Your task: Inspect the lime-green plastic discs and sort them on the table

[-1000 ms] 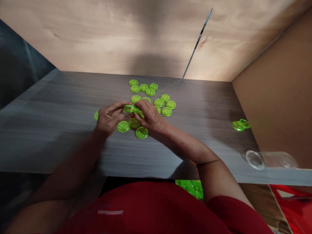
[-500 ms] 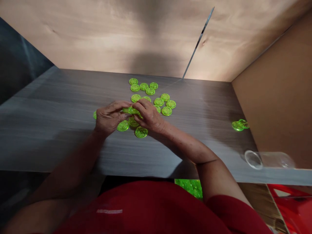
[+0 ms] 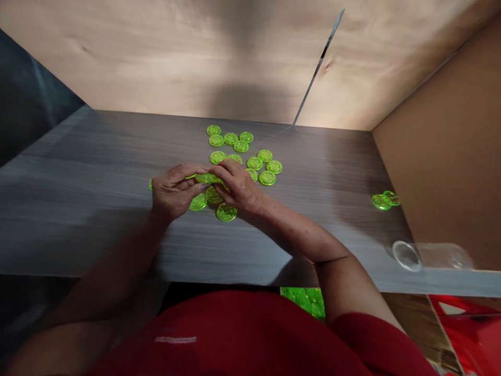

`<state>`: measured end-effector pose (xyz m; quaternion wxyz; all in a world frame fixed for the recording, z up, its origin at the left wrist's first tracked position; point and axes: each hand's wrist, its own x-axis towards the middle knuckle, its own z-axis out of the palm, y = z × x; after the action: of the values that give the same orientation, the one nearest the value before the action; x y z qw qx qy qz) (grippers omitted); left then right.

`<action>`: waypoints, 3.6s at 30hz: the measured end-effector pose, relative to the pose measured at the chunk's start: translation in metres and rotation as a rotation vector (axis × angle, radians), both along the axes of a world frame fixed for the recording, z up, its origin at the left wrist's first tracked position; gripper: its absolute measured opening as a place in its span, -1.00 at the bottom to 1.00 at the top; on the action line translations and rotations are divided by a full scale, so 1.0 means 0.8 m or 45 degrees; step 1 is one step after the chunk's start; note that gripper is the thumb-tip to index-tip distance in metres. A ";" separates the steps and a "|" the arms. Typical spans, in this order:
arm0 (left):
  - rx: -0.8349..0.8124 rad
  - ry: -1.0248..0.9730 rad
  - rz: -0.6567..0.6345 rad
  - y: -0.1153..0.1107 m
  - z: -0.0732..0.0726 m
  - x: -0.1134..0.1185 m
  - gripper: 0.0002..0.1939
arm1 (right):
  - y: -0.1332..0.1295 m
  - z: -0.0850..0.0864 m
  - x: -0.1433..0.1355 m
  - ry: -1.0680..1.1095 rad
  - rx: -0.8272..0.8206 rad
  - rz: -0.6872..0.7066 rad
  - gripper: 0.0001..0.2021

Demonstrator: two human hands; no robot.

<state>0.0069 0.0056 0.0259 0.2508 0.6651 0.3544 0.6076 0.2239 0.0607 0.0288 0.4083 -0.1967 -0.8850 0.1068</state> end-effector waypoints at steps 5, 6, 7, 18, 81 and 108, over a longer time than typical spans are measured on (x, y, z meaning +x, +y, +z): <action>0.047 0.042 0.050 -0.003 0.003 0.001 -0.71 | 0.002 0.002 0.001 -0.025 0.094 0.029 -0.74; 0.054 0.049 0.059 -0.004 0.003 0.001 -0.72 | 0.002 0.002 0.002 -0.013 0.126 0.045 -0.73; 0.062 0.056 0.068 -0.005 0.004 0.002 -0.73 | 0.003 0.003 0.002 0.007 0.161 0.062 -0.73; 0.038 0.084 0.272 0.002 -0.005 0.005 -0.58 | 0.002 -0.016 -0.008 0.098 -0.086 -0.104 -0.90; -0.350 -0.110 -0.106 0.019 -0.014 -0.002 -0.47 | 0.004 0.012 -0.011 0.234 -0.938 0.037 -0.55; 0.226 0.461 0.251 0.001 -0.002 -0.002 -0.81 | 0.028 -0.006 0.002 0.116 -0.577 0.203 -0.64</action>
<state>0.0056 0.0061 0.0242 0.0629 0.7449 0.4021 0.5287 0.2255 0.0829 0.0238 0.3834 -0.2077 -0.8318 0.3435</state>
